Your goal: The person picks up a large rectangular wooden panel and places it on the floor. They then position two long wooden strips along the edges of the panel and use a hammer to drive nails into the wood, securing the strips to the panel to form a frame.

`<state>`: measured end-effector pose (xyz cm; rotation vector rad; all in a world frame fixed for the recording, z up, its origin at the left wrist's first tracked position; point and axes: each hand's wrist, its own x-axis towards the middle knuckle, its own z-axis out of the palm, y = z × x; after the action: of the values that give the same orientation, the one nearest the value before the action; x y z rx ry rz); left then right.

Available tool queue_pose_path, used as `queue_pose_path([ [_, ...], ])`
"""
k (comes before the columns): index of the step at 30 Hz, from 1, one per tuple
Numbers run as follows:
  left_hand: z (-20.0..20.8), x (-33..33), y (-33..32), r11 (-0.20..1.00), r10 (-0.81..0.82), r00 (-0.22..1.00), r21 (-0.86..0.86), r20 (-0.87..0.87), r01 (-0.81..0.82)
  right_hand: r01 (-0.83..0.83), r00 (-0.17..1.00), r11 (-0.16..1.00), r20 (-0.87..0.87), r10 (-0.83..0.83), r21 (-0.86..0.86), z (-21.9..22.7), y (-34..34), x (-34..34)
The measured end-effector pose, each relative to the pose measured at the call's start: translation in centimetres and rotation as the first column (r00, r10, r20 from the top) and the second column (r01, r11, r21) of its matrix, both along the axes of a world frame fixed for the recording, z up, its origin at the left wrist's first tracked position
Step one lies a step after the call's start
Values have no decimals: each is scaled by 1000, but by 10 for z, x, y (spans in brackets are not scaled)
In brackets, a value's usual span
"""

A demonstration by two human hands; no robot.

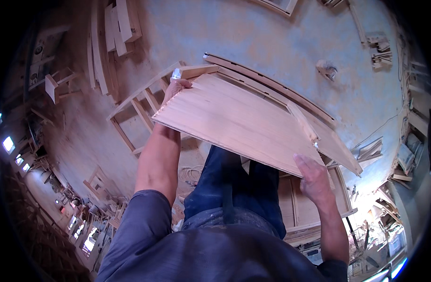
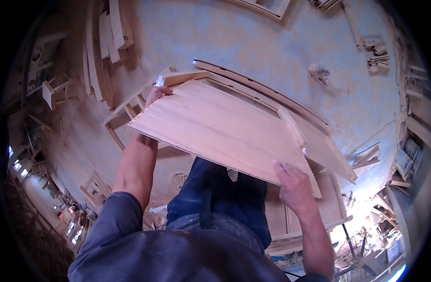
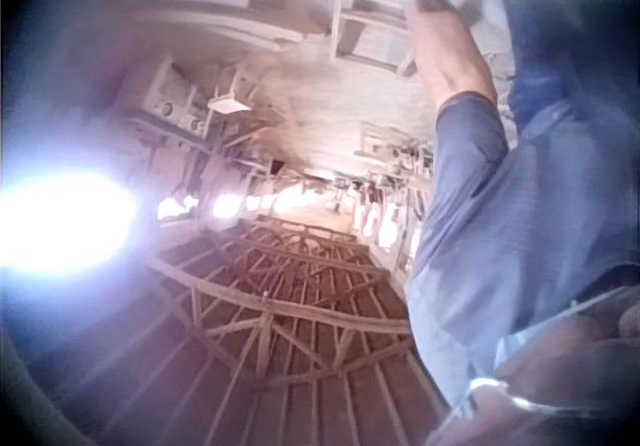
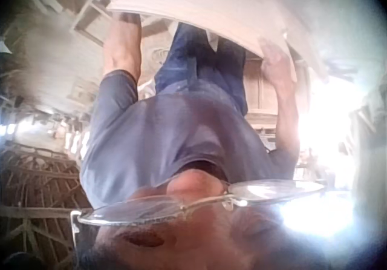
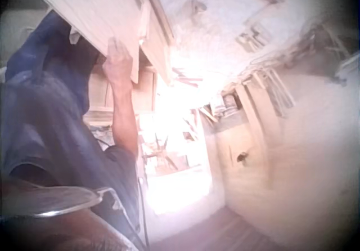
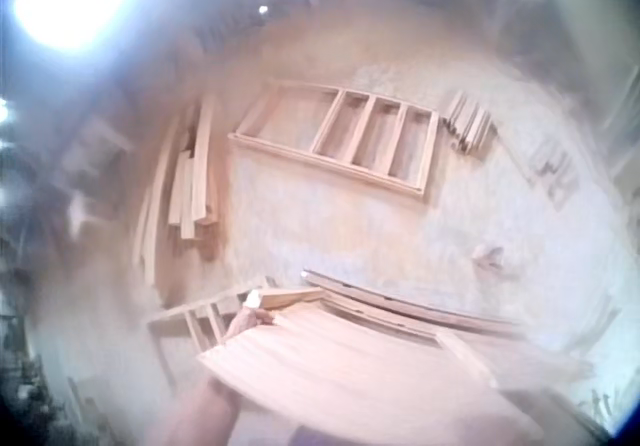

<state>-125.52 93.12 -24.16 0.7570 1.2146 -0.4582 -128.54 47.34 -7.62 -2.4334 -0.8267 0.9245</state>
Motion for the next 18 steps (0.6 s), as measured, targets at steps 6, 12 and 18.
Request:
queue_pose_path([
  [6, -33, 1, 18, 986, -43, 988, 151, -151, 66, -16, 1000, 1000, 9, 16, 26, 2, 2, 9],
  [12, -42, 0, 25, 944, -161, 972, 262, -168, 201, -25, 1000, 999, -17, 25, 27, 2, -1, 14],
  [18, -16, -3, 8, 978, -20, 991, 204, -130, 46, -33, 999, 999, -33, 35, 40, -1, -4, 17],
])
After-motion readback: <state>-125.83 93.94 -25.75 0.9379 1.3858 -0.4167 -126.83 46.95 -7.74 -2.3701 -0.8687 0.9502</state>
